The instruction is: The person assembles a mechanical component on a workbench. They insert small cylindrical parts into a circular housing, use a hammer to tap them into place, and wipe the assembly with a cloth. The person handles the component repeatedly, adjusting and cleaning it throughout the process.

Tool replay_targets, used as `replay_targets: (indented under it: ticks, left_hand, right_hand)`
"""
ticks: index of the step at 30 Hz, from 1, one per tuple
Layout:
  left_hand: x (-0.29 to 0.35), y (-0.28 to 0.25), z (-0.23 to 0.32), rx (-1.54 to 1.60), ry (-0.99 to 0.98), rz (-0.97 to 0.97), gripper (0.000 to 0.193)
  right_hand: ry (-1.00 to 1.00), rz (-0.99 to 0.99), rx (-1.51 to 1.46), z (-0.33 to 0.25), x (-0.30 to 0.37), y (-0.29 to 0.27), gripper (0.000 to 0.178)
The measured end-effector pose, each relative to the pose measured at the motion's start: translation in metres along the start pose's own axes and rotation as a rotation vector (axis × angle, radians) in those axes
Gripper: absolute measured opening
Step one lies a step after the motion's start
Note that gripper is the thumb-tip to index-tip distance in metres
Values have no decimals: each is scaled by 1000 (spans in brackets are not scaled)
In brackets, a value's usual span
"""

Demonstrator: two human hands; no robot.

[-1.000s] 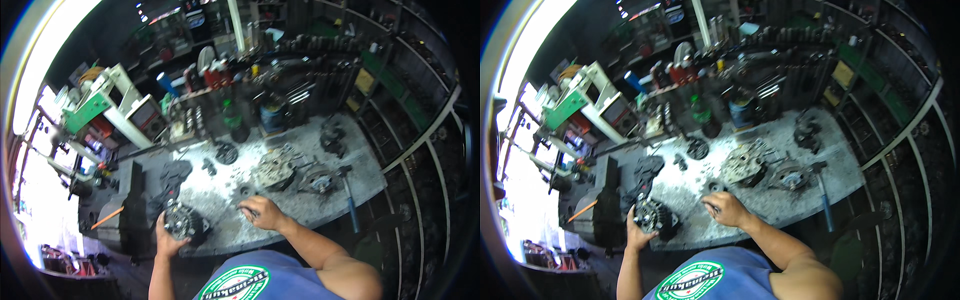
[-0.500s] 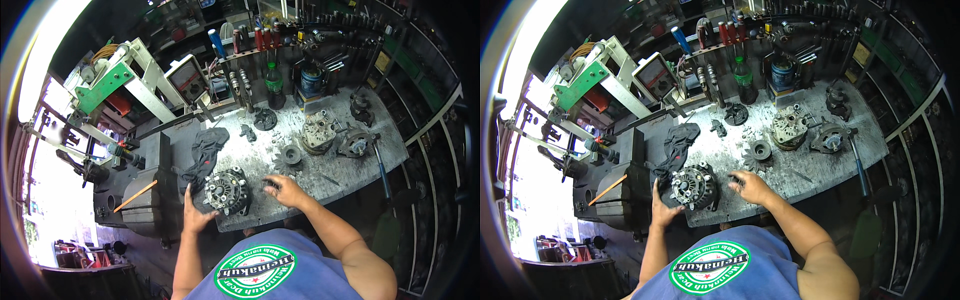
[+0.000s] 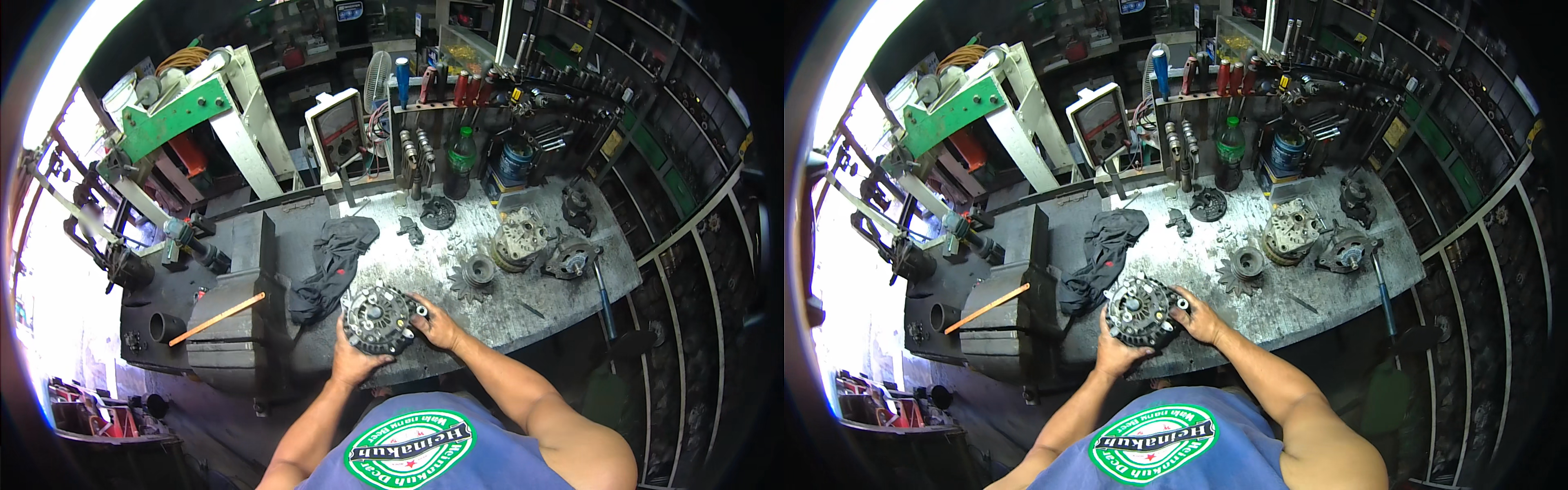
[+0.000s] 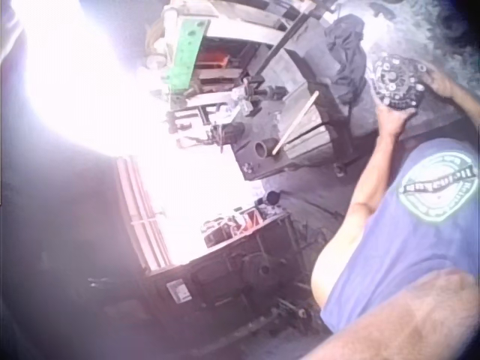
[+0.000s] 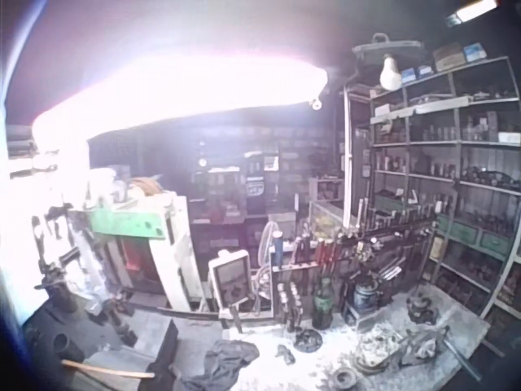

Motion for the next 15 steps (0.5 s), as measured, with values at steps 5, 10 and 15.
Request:
replay_targets:
  ticks: [5, 10, 15]
  left_hand:
    - [-32, -20, -3, 219, -181, -53, 101]
    - [-42, -23, 9, 247, -490, -234, 95]
    - [-43, -22, 26, 220, -724, -378, 106]
  right_hand:
    - [278, -101, 253, -36, -36, -21, 91]
    - [466, -253, 290, -64, -59, -36, 90]
    - [573, -323, 84, -49, -64, -38, 95]
Point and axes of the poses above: each hand's wrist, its own x-axis away from the middle knuckle, its own y-axis out of the palm, z = x × y, the point moved 6 cm from there along -x, towards the middle knuckle, and after that the axes turned 11 degrees about -y, right-handed, at the moved point
